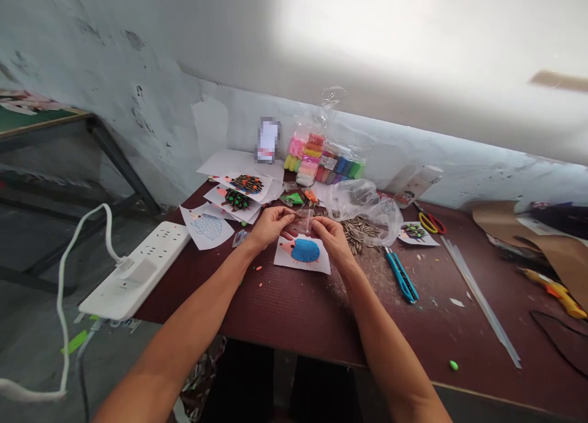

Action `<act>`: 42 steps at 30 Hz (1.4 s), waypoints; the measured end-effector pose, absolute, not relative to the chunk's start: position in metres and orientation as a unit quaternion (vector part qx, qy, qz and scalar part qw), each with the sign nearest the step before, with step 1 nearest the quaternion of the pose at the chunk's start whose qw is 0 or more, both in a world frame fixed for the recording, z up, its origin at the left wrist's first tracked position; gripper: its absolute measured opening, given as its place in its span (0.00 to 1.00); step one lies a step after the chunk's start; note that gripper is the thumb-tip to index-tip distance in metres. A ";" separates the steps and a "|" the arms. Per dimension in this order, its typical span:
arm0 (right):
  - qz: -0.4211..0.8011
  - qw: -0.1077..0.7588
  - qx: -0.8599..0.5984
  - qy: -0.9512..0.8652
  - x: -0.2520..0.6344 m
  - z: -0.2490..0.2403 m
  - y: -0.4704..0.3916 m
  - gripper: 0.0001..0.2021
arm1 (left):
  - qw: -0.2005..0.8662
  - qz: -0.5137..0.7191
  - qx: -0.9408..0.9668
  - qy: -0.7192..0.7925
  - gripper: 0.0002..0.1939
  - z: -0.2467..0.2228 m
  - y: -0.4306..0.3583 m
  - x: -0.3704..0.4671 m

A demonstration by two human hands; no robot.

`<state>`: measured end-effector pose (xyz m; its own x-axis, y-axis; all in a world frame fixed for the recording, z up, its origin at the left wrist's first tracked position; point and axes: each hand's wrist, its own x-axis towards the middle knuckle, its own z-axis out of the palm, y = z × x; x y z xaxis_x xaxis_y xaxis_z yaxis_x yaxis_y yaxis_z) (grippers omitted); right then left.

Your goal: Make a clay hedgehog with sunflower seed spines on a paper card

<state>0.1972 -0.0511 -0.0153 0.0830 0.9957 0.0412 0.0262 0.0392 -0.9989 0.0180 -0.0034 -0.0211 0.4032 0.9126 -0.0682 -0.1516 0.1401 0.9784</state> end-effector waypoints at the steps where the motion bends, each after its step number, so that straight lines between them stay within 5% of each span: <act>1: 0.464 0.522 -0.518 -0.494 0.197 -0.016 -0.051 0.20 | 0.658 0.403 0.520 0.367 0.08 -0.022 -0.003 0.018; 7: 0.471 0.521 -0.518 -0.488 0.200 -0.018 -0.049 0.23 | 0.650 0.404 0.525 0.371 0.07 -0.023 -0.002 0.018; 17: 0.388 0.538 -0.555 -0.503 0.198 -0.022 -0.047 0.07 | 0.684 0.409 0.490 0.353 0.06 -0.009 -0.010 0.017; 35: 0.494 0.527 -0.497 -0.480 0.192 -0.017 -0.054 0.16 | 0.702 0.417 0.486 0.312 0.03 -0.020 -0.004 0.012; 42: 0.482 0.523 -0.500 -0.495 0.192 -0.015 -0.055 0.18 | 0.693 0.431 0.511 0.271 0.17 -0.023 -0.006 0.017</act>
<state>0.1918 -0.0546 -0.0154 0.0463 0.9983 0.0359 -0.0097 0.0364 -0.9993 0.0167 -0.0056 -0.0228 0.4817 0.8739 0.0656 -0.3212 0.1064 0.9410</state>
